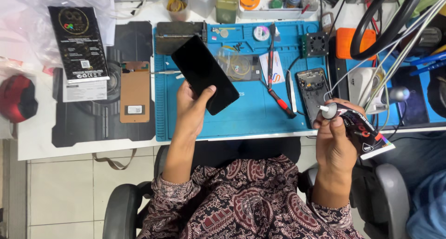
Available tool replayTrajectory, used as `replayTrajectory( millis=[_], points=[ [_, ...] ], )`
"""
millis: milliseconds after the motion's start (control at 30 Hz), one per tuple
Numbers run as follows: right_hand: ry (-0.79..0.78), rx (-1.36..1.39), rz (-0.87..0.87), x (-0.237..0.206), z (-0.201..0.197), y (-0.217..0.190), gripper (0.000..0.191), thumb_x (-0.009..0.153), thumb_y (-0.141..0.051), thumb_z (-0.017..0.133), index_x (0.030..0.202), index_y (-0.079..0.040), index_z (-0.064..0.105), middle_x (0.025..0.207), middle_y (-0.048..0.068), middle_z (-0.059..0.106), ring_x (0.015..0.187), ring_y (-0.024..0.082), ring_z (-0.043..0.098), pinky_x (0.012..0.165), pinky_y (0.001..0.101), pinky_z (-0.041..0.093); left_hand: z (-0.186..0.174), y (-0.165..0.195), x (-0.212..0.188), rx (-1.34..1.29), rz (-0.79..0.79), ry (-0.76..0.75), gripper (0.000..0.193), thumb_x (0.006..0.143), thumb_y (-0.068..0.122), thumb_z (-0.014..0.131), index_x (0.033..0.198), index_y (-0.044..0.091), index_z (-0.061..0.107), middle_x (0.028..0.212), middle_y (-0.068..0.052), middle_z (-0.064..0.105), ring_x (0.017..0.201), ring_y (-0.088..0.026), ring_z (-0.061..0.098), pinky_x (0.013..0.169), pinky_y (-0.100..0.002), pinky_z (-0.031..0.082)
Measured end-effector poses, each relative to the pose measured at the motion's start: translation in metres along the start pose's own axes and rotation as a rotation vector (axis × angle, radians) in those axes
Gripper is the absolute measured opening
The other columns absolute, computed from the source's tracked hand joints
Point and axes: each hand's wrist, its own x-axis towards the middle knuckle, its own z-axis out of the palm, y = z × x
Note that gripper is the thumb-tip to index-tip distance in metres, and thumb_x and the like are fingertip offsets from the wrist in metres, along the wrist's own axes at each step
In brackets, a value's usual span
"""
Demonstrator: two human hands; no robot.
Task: The person holds a smartphone whose screen is held by rubber bands, then picks up a tube of adhesive and squeezes glue along the edge of the phone, rotating the phone to apply adhesive around its frame while seated at a repair workbench.
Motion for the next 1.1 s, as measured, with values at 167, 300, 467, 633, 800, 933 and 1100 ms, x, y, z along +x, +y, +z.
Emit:
replayTrajectory(
  millis=[167,300,467,633,800,933,1100],
  points=[
    [-0.014,0.039,0.005,0.01,-0.004,0.008,0.032,0.104,-0.011,0.077,0.127,-0.003,0.057,0.125,0.018,0.064,0.093,0.02,0.064,0.079,0.032,0.054,0.003,0.004,0.003,0.019,-0.016,0.006,0.033,0.093,-0.008,0.069,0.124,-0.004,0.059,0.114,-0.009,0.069,0.104,-0.014,0.067,0.094,-0.03,0.054],
    [-0.01,0.04,0.002,0.016,-0.006,0.009,0.032,0.104,-0.01,0.076,0.128,-0.003,0.057,0.125,0.018,0.064,0.092,0.019,0.064,0.079,0.0323,0.054,0.003,0.004,0.005,0.007,-0.001,0.003,0.037,0.091,-0.007,0.069,0.126,-0.003,0.058,0.118,-0.009,0.069,0.108,-0.015,0.068,0.097,-0.029,0.055],
    [-0.02,0.005,-0.009,0.018,-0.009,0.012,0.03,0.106,-0.011,0.075,0.129,-0.002,0.057,0.124,0.016,0.063,0.098,0.021,0.064,0.08,0.0309,0.053,0.008,-0.002,0.002,0.02,-0.021,0.024,0.038,0.09,-0.007,0.071,0.126,-0.004,0.059,0.115,-0.01,0.07,0.104,-0.016,0.069,0.093,-0.031,0.056],
    [-0.007,-0.006,0.007,0.015,-0.022,0.012,0.028,0.108,-0.014,0.074,0.126,-0.003,0.055,0.121,0.015,0.059,0.095,0.02,0.06,0.083,0.0306,0.053,0.017,-0.005,0.0,0.066,-0.049,0.018,0.04,0.087,-0.008,0.073,0.125,-0.005,0.059,0.115,-0.01,0.072,0.103,-0.017,0.07,0.093,-0.032,0.058],
    [-0.004,0.039,-0.024,0.012,-0.032,0.011,0.027,0.11,-0.015,0.073,0.129,-0.006,0.055,0.123,0.014,0.056,0.096,0.019,0.058,0.081,0.0287,0.053,0.023,-0.012,-0.01,0.004,-0.021,0.013,0.047,0.09,-0.008,0.069,0.135,-0.004,0.055,0.12,-0.009,0.07,0.108,-0.015,0.068,0.096,-0.031,0.055],
    [-0.014,0.012,0.026,0.018,-0.027,0.015,0.027,0.111,-0.013,0.073,0.13,-0.006,0.055,0.123,0.014,0.055,0.097,0.02,0.058,0.081,0.0291,0.053,0.028,-0.015,-0.009,-0.08,-0.032,0.046,0.056,0.093,-0.01,0.065,0.146,-0.003,0.047,0.131,-0.01,0.064,0.118,-0.016,0.062,0.104,-0.031,0.05],
    [-0.063,-0.001,0.025,0.03,-0.011,0.015,0.032,0.107,-0.012,0.075,0.13,-0.004,0.055,0.122,0.016,0.056,0.099,0.023,0.06,0.081,0.0316,0.054,0.034,-0.002,0.012,-0.166,0.045,0.072,0.064,0.093,-0.013,0.063,0.152,0.0,0.041,0.139,-0.01,0.059,0.126,-0.018,0.059,0.11,-0.033,0.049]
  ],
)
